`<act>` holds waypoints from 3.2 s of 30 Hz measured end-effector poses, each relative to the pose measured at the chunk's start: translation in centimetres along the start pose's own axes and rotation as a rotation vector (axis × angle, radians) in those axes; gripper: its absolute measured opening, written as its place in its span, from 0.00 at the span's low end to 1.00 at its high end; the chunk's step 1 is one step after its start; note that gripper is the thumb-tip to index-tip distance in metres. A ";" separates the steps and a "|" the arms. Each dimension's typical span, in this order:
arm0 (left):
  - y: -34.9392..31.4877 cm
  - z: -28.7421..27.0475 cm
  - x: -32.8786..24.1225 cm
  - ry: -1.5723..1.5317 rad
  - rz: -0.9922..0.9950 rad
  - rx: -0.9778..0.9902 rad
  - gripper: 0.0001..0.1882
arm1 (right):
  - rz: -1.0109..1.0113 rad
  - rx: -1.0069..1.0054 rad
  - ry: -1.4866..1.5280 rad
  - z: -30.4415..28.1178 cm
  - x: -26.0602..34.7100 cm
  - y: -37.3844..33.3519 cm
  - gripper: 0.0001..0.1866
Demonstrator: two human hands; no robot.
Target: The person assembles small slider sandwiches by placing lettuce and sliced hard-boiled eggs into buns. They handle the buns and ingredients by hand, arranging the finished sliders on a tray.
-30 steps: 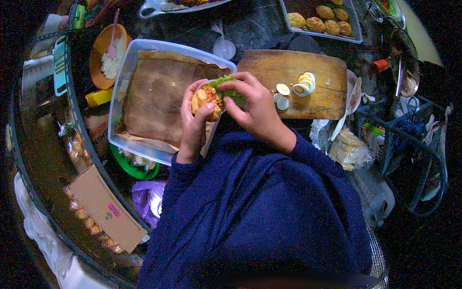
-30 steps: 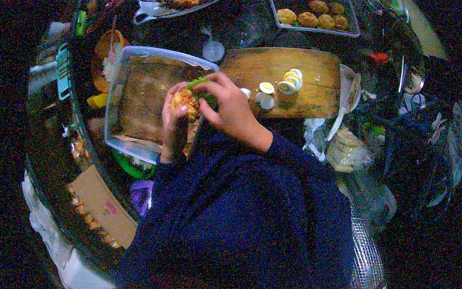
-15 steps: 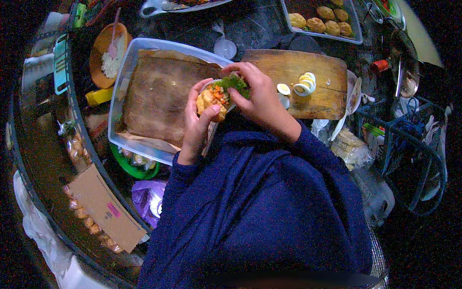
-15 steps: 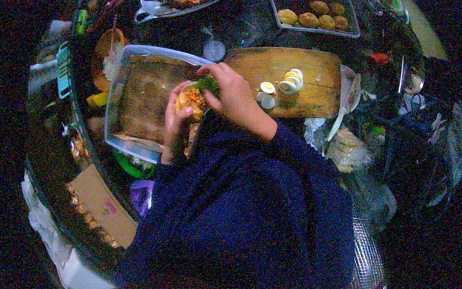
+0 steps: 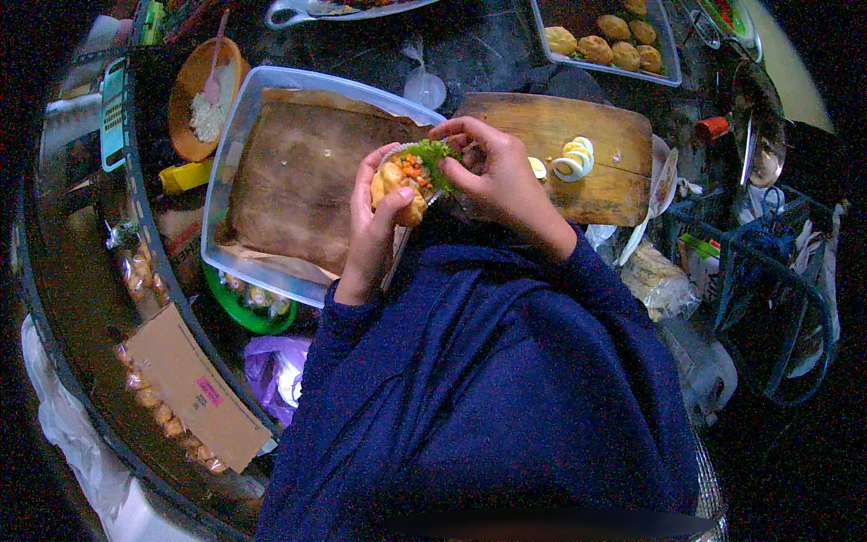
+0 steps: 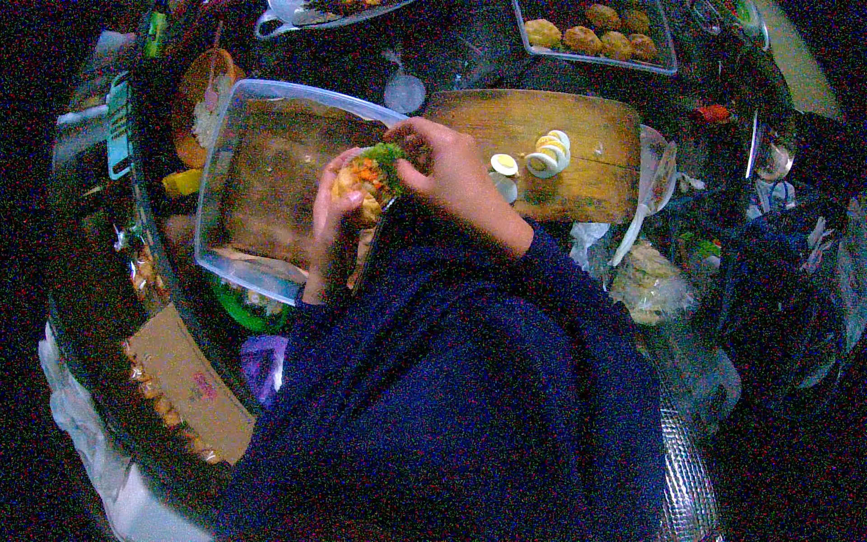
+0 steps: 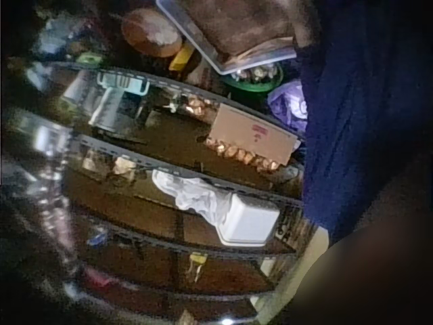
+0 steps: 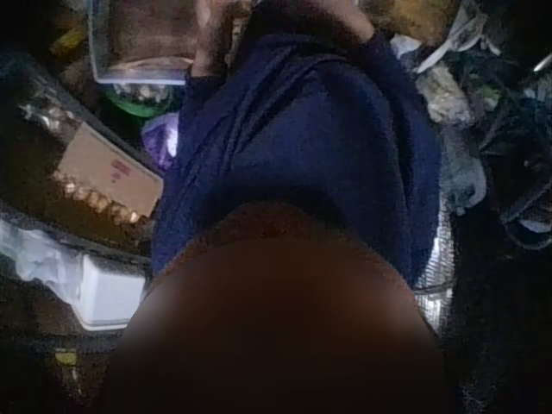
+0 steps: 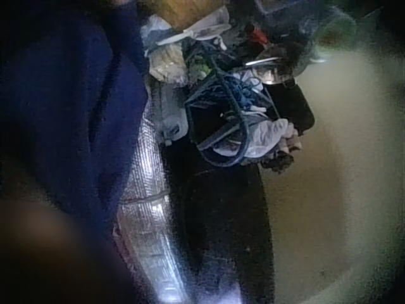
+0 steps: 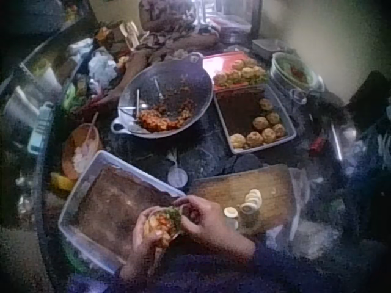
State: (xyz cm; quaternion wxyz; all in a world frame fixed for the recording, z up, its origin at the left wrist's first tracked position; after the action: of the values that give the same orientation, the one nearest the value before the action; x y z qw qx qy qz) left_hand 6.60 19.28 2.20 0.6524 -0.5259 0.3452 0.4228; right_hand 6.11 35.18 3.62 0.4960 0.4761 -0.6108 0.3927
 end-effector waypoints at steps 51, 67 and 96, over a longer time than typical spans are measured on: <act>-0.4 0.7 0.1 -0.287 -0.048 0.050 0.35 | -0.357 0.127 -0.572 1.7 4.1 0.3 0.11; 1.5 1.1 -6.2 -0.625 0.209 0.189 0.37 | -0.831 -0.055 -0.671 3.8 16.7 0.6 0.09; -1.1 1.1 -11.8 -0.984 0.318 0.139 0.40 | -0.632 -0.015 -0.485 5.6 25.0 1.2 0.13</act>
State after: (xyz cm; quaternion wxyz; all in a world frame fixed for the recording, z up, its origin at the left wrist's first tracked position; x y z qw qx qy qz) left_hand 2.89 18.03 13.43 0.6985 -0.1616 0.1005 0.6899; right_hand 2.24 25.36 27.04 0.4371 0.7160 -0.5364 0.0925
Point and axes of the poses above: each hand's wrist, its own y-axis towards the middle knuckle, its own z-axis out of the palm, x = y × z, the point moved 8 cm from there along y, towards the middle knuckle, and after that the axes turned 13 degrees about -x, right-handed, at the moved point
